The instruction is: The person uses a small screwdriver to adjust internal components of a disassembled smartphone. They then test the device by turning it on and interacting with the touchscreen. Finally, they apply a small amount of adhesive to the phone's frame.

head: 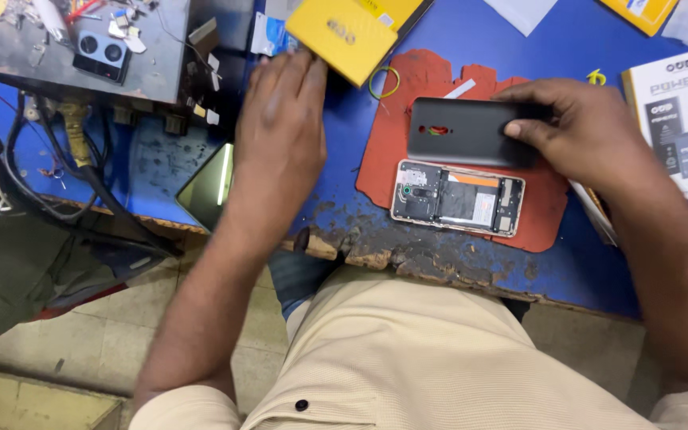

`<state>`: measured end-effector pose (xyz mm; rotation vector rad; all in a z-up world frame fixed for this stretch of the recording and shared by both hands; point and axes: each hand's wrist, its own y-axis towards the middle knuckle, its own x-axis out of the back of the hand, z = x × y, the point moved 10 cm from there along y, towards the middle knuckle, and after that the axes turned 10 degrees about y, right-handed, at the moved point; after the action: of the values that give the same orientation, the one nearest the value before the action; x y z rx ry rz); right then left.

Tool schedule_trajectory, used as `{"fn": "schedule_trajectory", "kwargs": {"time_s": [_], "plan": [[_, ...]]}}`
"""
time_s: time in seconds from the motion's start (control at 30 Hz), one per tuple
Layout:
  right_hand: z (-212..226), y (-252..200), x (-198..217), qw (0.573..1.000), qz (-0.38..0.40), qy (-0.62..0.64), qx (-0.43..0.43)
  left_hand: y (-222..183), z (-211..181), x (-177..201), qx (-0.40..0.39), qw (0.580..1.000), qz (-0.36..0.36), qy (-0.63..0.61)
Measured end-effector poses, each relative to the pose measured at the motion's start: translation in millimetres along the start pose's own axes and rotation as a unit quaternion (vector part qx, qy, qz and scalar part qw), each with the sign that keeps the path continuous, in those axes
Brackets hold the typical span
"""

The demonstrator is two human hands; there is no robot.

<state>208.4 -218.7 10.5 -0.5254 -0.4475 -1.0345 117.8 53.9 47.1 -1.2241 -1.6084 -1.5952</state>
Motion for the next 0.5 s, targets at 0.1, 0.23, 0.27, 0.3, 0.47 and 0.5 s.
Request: {"fn": "schedule_trajectory", "kwargs": {"time_s": [0.1, 0.23, 0.27, 0.3, 0.47, 0.5], "plan": [[22, -11, 2, 0.986, -0.019, -0.145, 0.083, 22, 5, -19, -0.048, 0.998, -0.018, 0.039], [41, -21, 4, 0.979, -0.045, -0.154, 0.124, 44, 0, -42, -0.106, 0.992, 0.011, 0.074], [48, -23, 5, 0.976, -0.051, -0.155, 0.146, 49, -2, -42, -0.117, 0.987, 0.011, 0.110], [60, -29, 6, 0.961, -0.072, -0.189, 0.191, 51, -5, -41, -0.130, 0.981, 0.013, 0.145], [69, -56, 41, 0.965, -0.140, -0.112, 0.194, 47, -12, 11, -0.129, 0.989, -0.023, 0.068], [67, -63, 45, 0.967, -0.150, -0.085, 0.186, 44, -15, 21, -0.115, 0.992, -0.028, 0.032]]}}
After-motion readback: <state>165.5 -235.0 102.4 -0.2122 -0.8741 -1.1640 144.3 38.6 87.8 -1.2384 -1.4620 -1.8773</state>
